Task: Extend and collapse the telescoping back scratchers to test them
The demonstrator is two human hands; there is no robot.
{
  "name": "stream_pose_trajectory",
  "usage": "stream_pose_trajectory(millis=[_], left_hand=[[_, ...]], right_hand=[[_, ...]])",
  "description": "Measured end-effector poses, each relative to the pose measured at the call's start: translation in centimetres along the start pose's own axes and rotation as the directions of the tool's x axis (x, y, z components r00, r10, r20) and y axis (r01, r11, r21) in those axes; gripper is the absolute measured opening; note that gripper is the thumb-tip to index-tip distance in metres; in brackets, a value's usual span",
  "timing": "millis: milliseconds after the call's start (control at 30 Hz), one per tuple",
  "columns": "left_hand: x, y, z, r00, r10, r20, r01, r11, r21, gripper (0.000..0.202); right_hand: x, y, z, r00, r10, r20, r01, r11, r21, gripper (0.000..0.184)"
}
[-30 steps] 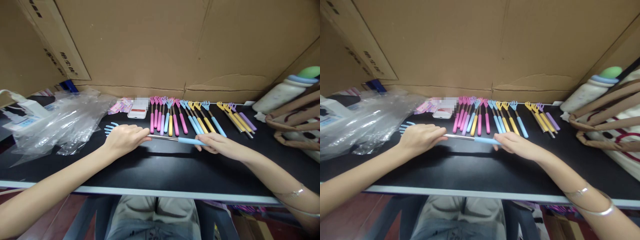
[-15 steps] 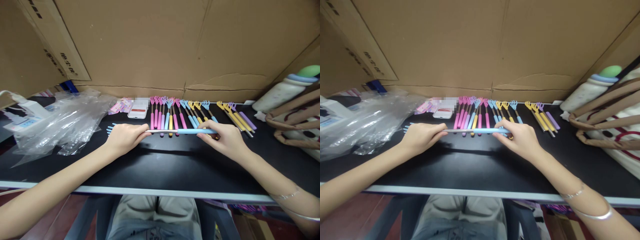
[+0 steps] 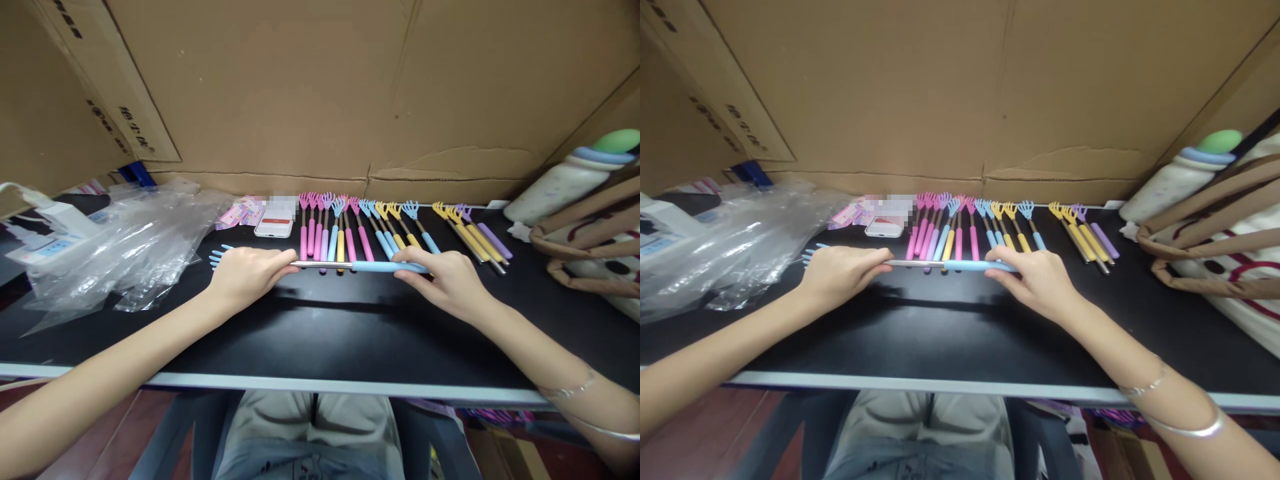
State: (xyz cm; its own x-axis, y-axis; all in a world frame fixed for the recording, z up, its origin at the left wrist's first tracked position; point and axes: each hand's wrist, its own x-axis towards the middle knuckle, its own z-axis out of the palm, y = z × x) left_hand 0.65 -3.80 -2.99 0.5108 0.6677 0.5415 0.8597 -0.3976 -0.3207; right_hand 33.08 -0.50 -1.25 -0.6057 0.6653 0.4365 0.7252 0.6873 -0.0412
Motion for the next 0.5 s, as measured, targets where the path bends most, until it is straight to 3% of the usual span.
stream_pose_trajectory(millis=[200, 400, 500], left_hand=[[0.12, -0.04, -0.27, 0.996, 0.052, -0.066, -0.049, 0.998, 0.048, 0.040], [0.29, 0.13, -0.51, 0.986, 0.124, -0.110, -0.113, 0.988, 0.106, 0.041], [0.31, 0.14, -0.44, 0.984, 0.138, -0.112, -0.125, 0.985, 0.118, 0.040]], right_hand=[[0.04, -0.12, -0.30, 0.995, -0.004, 0.097, 0.002, 1.000, 0.021, 0.032], [0.57, -0.26, -0.27, 0.956, -0.012, 0.295, -0.075, 0.956, 0.283, 0.037], [0.74, -0.26, -0.17, 0.934, -0.029, 0.355, -0.097, 0.938, 0.332, 0.037]])
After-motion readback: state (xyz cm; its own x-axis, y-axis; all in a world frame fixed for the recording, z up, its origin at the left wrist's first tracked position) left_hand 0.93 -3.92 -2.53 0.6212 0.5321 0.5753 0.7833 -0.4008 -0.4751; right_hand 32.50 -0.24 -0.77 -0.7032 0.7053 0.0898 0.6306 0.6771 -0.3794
